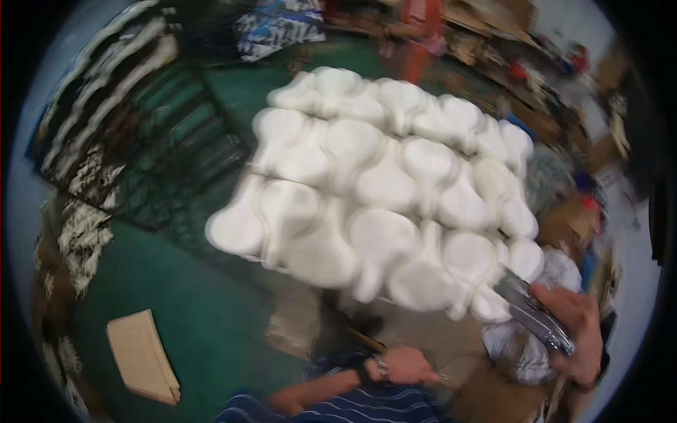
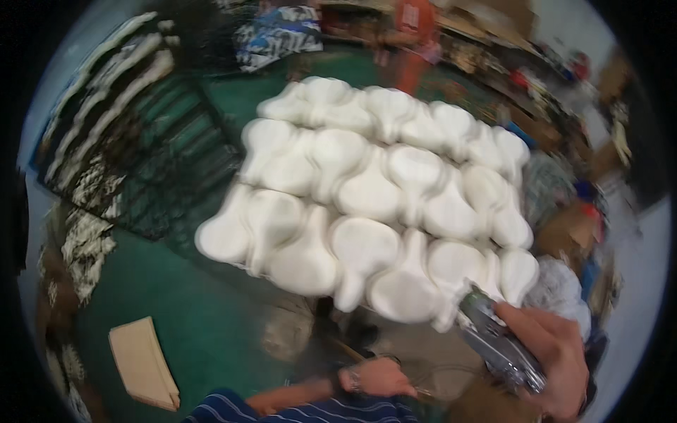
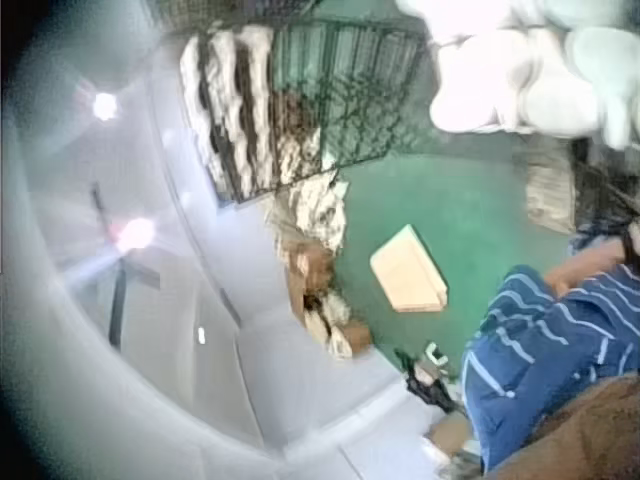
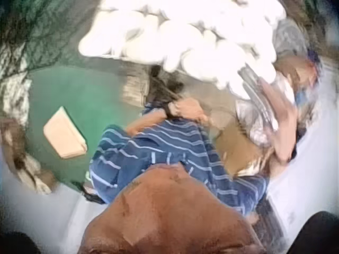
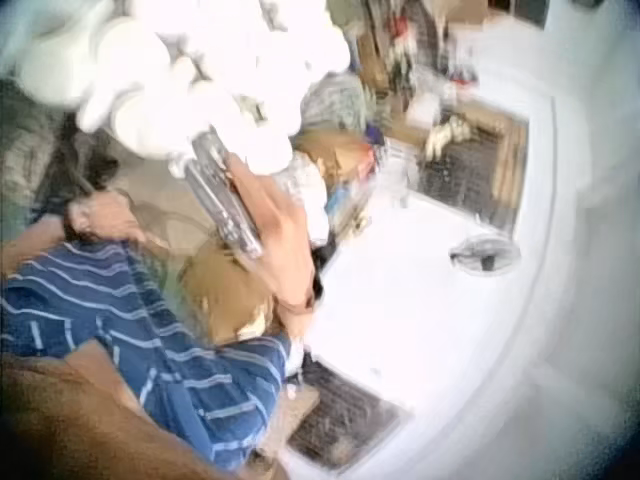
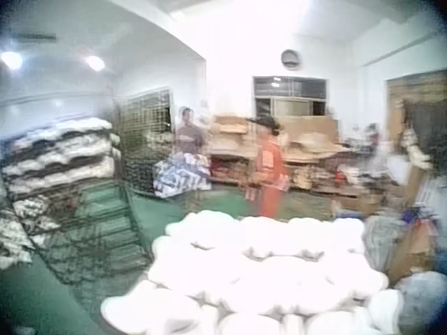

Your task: Applying glue to bicycle seat foam components using a spray gun and organizing them on drying racks.

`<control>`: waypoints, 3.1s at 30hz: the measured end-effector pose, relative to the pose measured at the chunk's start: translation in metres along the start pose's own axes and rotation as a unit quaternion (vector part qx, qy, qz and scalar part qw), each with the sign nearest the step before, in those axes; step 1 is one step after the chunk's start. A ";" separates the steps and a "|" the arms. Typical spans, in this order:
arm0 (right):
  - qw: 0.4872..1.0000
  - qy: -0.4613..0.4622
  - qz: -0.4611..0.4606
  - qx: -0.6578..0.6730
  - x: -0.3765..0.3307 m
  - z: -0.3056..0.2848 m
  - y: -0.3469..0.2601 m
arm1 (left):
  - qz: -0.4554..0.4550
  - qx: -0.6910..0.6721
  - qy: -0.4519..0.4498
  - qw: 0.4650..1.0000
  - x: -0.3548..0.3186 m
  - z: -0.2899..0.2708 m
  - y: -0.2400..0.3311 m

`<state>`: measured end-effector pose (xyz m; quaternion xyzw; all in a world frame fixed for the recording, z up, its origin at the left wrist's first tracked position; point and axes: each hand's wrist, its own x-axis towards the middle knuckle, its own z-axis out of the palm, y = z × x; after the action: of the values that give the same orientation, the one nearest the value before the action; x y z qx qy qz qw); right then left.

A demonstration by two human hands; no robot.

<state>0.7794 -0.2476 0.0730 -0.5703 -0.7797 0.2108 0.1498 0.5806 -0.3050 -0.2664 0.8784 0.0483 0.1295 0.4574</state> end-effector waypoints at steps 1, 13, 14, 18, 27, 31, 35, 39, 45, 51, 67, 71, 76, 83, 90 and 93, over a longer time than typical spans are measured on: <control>0.998 0.044 -0.041 -0.024 -0.005 0.005 -0.001 | -0.015 -0.011 -0.009 1.000 0.000 -0.004 0.000; 0.993 -0.027 0.104 -0.049 0.028 0.011 -0.078 | -0.047 -0.033 -0.073 0.996 -0.009 -0.048 -0.015; 0.988 -0.027 0.137 -0.063 0.033 0.016 -0.077 | -0.019 -0.053 -0.071 0.996 -0.012 -0.048 -0.028; 0.993 0.037 0.021 -0.110 0.040 0.021 -0.048 | 0.012 0.015 -0.074 0.997 -0.025 -0.058 -0.043; 0.988 0.037 0.133 -0.070 0.074 0.020 -0.070 | -0.040 -0.074 -0.136 0.987 -0.013 -0.093 -0.039; 0.981 0.097 0.147 -0.074 0.067 0.029 -0.069 | -0.042 -0.060 -0.134 0.988 -0.016 -0.090 -0.041; 0.975 0.135 0.147 -0.094 0.058 0.032 -0.070 | -0.044 -0.057 -0.138 0.988 -0.016 -0.084 -0.043; 0.973 0.147 0.162 -0.074 0.053 0.035 -0.073 | -0.057 -0.073 -0.139 0.986 -0.016 -0.090 -0.041; 0.973 0.142 0.161 -0.080 0.046 0.038 -0.072 | -0.047 -0.077 -0.143 0.986 -0.016 -0.090 -0.038; 0.979 0.111 0.148 -0.085 0.050 0.043 -0.071 | -0.052 -0.088 -0.135 0.986 -0.017 -0.081 -0.039; 0.966 0.164 0.177 -0.087 0.041 0.047 -0.077 | -0.053 -0.078 -0.158 0.983 -0.020 -0.072 -0.034; 0.958 0.125 0.246 -0.079 0.035 0.055 -0.094 | -0.070 -0.082 -0.169 0.980 -0.021 -0.074 -0.035; 0.935 0.112 0.318 -0.114 0.028 0.047 -0.101 | -0.062 -0.078 -0.174 0.980 -0.018 -0.079 -0.030; 0.977 0.065 0.167 -0.113 0.030 0.039 -0.092 | -0.040 -0.077 -0.158 0.984 -0.019 -0.079 -0.034; 0.965 0.103 0.150 -0.188 0.051 0.045 -0.100 | -0.042 -0.102 -0.154 0.982 -0.023 -0.083 -0.037; 0.961 0.128 0.184 -0.165 0.068 0.057 -0.118 | -0.031 -0.056 -0.149 0.987 -0.024 -0.085 -0.042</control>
<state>0.6347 -0.2229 0.0823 -0.7427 -0.6598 0.0284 0.1106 0.5354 -0.2184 -0.2579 0.8590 -0.0011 -0.0147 0.5118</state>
